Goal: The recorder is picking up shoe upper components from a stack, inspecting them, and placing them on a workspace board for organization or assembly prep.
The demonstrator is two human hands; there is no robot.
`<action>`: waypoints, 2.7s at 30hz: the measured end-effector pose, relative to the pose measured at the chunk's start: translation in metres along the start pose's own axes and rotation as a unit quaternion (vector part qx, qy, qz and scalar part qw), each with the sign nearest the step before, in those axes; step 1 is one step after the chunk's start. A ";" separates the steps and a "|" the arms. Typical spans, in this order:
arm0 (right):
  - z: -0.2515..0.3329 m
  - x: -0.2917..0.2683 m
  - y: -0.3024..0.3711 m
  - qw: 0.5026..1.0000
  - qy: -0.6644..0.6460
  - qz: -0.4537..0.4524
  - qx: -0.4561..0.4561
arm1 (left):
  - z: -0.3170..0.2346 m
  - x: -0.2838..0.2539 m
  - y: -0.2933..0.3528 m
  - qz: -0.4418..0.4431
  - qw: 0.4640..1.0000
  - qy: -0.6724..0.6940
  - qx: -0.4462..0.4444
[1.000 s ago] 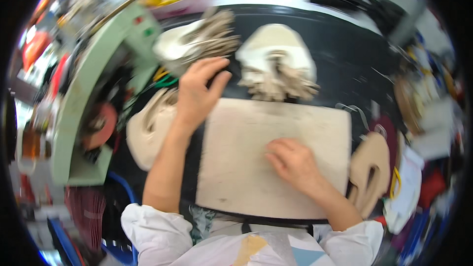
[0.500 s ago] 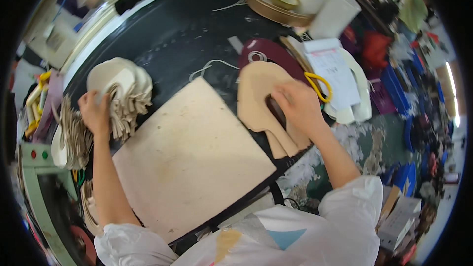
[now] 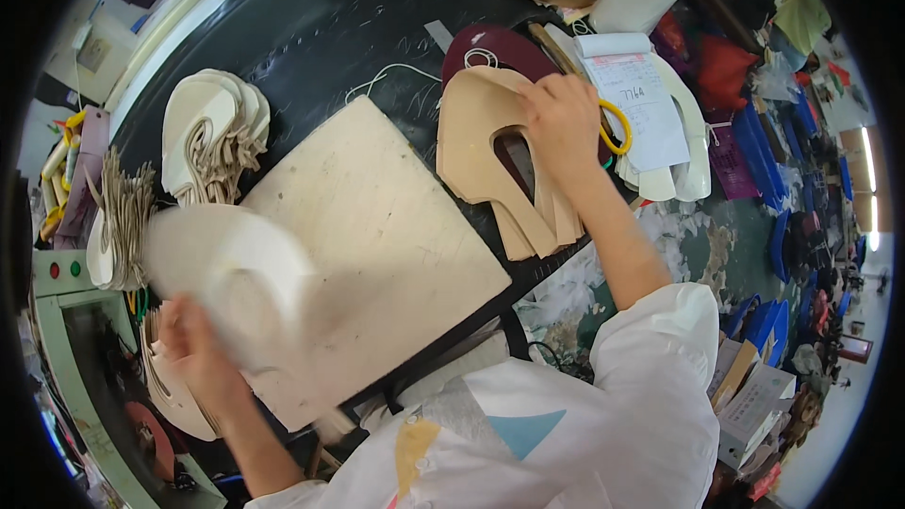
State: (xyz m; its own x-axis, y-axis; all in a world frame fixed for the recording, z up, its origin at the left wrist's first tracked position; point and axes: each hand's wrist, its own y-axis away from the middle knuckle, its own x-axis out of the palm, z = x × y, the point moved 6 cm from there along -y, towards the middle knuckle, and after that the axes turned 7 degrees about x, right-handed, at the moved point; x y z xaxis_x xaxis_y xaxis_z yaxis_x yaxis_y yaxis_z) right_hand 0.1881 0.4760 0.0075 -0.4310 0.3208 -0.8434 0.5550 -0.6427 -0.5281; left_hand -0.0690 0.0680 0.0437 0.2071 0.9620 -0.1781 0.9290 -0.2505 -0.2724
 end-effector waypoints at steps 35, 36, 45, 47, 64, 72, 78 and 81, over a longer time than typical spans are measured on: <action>0.154 -0.081 -0.002 0.746 -0.660 0.089 0.003 | -0.076 0.196 0.052 0.341 0.683 0.591 -0.261; 0.159 -0.084 -0.002 0.767 -0.638 0.074 -0.002 | -0.077 0.195 0.051 0.354 0.692 0.578 -0.249; 0.058 -0.028 -0.018 0.765 -0.573 0.188 0.227 | -0.055 0.135 -0.015 0.211 0.914 0.336 -0.079; -0.012 -0.012 -0.036 0.955 -0.252 0.098 0.119 | -0.071 0.110 -0.035 0.219 0.952 0.214 -0.002; 0.251 -0.083 -0.001 0.626 -0.631 0.459 0.022 | -0.080 0.026 0.016 0.073 0.972 0.150 -0.165; 0.253 0.031 0.060 0.812 -0.395 0.430 -0.019 | 0.046 0.020 0.056 0.156 0.961 -0.217 0.067; 0.256 0.045 0.061 0.811 -0.370 0.452 0.032 | 0.056 0.018 0.053 0.104 0.975 -0.190 0.045; 0.258 0.047 0.057 0.820 -0.354 0.449 0.018 | 0.058 0.019 0.051 0.102 0.975 -0.197 0.026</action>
State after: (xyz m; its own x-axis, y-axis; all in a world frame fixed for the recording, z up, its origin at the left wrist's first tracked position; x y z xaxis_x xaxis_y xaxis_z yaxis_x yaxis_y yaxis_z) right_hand 0.0160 0.2749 -0.0367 -0.1710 -0.7692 -0.6157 0.8593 -0.4221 0.2889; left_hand -0.0356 0.0669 -0.0281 0.2425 0.7772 -0.5807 0.8615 -0.4477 -0.2394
